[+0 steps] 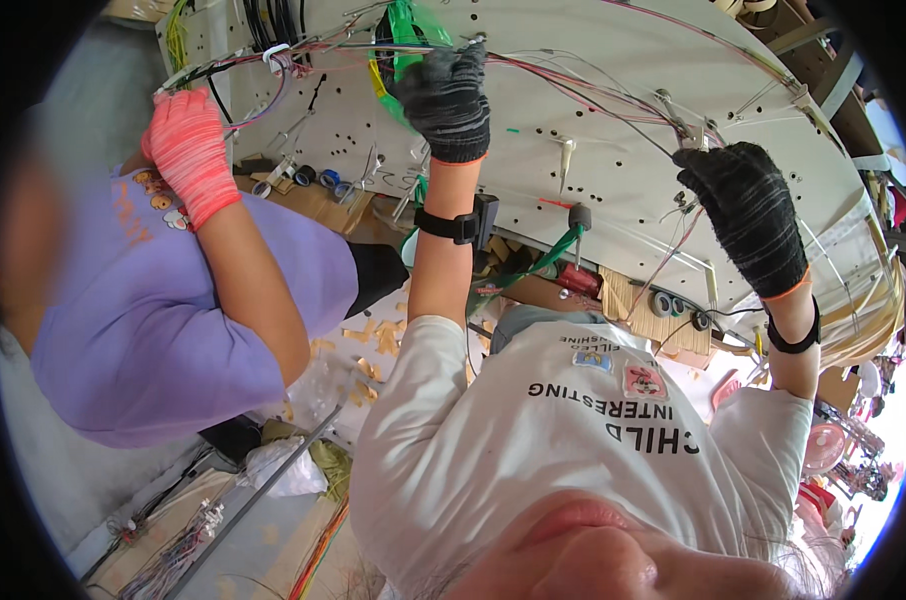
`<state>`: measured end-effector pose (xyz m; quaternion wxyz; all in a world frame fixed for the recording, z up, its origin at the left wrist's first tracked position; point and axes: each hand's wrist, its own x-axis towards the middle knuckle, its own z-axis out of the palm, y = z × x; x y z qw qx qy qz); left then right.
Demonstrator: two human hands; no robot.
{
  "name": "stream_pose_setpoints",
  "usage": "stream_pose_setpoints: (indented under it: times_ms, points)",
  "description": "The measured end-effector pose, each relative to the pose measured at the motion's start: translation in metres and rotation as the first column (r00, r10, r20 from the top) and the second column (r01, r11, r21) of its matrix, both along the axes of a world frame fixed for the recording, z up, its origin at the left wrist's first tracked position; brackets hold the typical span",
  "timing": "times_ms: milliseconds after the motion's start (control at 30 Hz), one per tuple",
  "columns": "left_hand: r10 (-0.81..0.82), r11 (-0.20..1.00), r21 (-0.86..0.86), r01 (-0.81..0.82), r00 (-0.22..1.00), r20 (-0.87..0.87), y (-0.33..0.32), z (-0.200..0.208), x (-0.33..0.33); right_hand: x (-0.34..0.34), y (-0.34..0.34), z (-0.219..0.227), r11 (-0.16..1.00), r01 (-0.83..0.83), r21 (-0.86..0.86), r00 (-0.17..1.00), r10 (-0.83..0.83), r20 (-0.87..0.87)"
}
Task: Routing and securing electrical wires onto a production harness board.
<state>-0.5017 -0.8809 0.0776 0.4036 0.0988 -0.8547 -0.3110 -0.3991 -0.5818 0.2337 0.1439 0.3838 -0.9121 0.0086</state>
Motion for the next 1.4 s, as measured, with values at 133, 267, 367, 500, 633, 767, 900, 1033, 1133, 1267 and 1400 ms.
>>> stream_pose_setpoints:
  times_ms: [133, 267, 367, 500, 633, 767, 900, 1033, 1133, 1267, 1400]
  points:
    - [-0.181, 0.875, -0.484, 0.022, 0.941, -0.286, -0.003, -0.016, -0.001, -0.003, -0.001, -0.007, 0.999, -0.034, -0.037, 0.999, 0.033, -0.008]
    - [-0.28, 0.941, -0.279, 0.19, 0.901, -0.33, 0.016, -0.025, 0.002, -0.001, 0.002, -0.003, 0.998, 0.065, -0.004, 0.997, -0.065, 0.053]
    - [-0.282, 0.956, -0.161, 0.245, 0.919, -0.276, 0.031, -0.037, 0.008, -0.002, -0.001, -0.005, 0.998, 0.064, -0.006, 0.997, -0.064, -0.04]
    - [-0.138, 0.985, -0.143, 0.092, 0.926, -0.353, 0.04, -0.056, 0.011, -0.003, -0.011, 0.011, 0.974, 0.18, -0.138, 0.98, -0.19, -0.06]
    - [-0.168, 0.982, -0.132, 0.132, 0.931, -0.323, 0.033, -0.054, 0.016, 0.011, -0.017, 0.008, 0.984, 0.149, -0.096, 0.982, -0.136, 0.127]
    - [-0.225, 0.974, -0.081, 0.213, 0.951, -0.211, 0.015, -0.065, 0.036, 0.024, -0.025, -0.026, 0.992, -0.01, -0.126, 0.971, 0.04, 0.237]
    - [-0.419, 0.544, 0.721, 0.429, 0.883, -0.21, 0.025, -0.066, 0.063, 0.037, -0.028, -0.066, 0.978, -0.058, 0.2, 0.933, -0.018, 0.358]
    - [-0.496, 0.267, 0.849, 0.456, 0.82, -0.284, 0.014, -0.061, 0.07, 0.037, -0.05, -0.11, 1.0, -0.004, 0.025, 0.891, -0.007, 0.454]
    - [-0.383, 0.081, 0.947, 0.311, 0.887, -0.259, 0.012, -0.054, 0.053, 0.035, -0.057, -0.134, 0.982, 0.106, -0.159, 0.852, -0.007, 0.524]
    - [-0.173, -0.404, 0.847, 0.346, 0.881, -0.441, -0.002, -0.039, 0.036, 0.034, -0.06, -0.14, 0.985, 0.157, -0.064, 0.84, -0.099, 0.534]
    - [-0.216, 0.001, 0.907, 0.422, 0.885, -0.412, -0.001, -0.016, 0.032, 0.034, -0.054, -0.138, 0.977, 0.214, 0.01, 0.812, -0.184, 0.553]
